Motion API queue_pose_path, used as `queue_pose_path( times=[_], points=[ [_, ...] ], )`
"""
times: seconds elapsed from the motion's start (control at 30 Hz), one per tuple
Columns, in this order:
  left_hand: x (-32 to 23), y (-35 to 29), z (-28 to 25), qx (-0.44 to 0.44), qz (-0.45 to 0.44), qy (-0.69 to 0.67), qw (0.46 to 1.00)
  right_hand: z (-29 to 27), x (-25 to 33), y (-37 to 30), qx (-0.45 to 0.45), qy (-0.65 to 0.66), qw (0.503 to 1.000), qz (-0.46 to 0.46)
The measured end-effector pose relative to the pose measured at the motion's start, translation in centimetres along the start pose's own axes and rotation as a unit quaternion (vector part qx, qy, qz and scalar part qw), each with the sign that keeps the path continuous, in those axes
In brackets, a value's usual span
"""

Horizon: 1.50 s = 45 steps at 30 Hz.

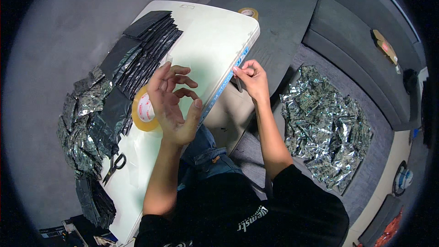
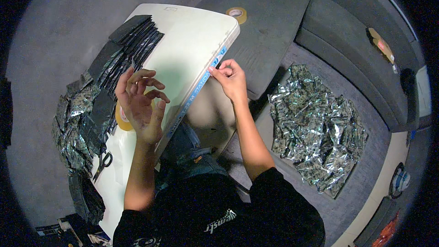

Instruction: Cutting adhesive tape into strips and placing them on the edge of a table while organizing numerous small silver and black packets.

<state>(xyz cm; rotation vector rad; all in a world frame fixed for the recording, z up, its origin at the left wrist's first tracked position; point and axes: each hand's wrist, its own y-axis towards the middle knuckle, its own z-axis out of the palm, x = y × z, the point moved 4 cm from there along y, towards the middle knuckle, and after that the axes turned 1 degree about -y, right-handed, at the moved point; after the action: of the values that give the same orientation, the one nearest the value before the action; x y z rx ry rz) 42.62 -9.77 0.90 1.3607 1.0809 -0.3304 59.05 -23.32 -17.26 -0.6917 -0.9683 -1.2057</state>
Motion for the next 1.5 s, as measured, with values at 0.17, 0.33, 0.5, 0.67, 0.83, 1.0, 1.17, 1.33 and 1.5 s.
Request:
queue_pose_path(
  times=[0.17, 0.33, 0.5, 0.67, 0.83, 1.0, 1.17, 1.33, 1.5],
  points=[
    [-0.3, 0.3, 0.1, -0.01, -0.02, -0.034, 0.999, -1.7, -1.1, -0.3, -0.007, -0.117, 0.993, -0.004],
    [0.3, 0.3, 1.1, -0.007, -0.05, -0.092, 0.994, -1.6, 0.5, -2.9, -0.039, -0.109, 0.993, -0.012],
    [0.5, -0.2, 2.0, -0.012, -0.078, -0.155, 0.985, 4.5, 7.1, -5.5, 0.087, 0.085, 0.991, -0.052],
    [0.9, -0.9, 2.3, -0.004, -0.08, -0.153, 0.985, 7.4, 7.6, -5.5, 0.173, 0.169, 0.97, -0.028],
    [1.2, -1.5, 2.2, 0.017, -0.081, -0.131, 0.988, 6.5, 6.8, -5.7, 0.172, 0.136, 0.975, -0.024],
    [1.5, -1.5, 0.9, 0.076, 0.076, 0.114, 0.988, 4.5, 6.5, -6.6, 0.158, 0.041, 0.987, -0.008],
    [1.3, -1.4, 1.3, 0.126, 0.106, 0.2, 0.966, 4.0, 6.1, -6.4, 0.143, 0.048, 0.988, -0.02],
    [0.9, -0.3, -0.6, -0.001, 0.094, 0.243, 0.965, 1.6, 4.6, -5.4, 0.123, -0.017, 0.992, -0.023],
    [1.6, 0.1, -1.9, -0.048, 0.016, 0.125, 0.991, 0.1, 1.9, -3.5, 0.054, 0.018, 0.998, 0.0]
  ],
)
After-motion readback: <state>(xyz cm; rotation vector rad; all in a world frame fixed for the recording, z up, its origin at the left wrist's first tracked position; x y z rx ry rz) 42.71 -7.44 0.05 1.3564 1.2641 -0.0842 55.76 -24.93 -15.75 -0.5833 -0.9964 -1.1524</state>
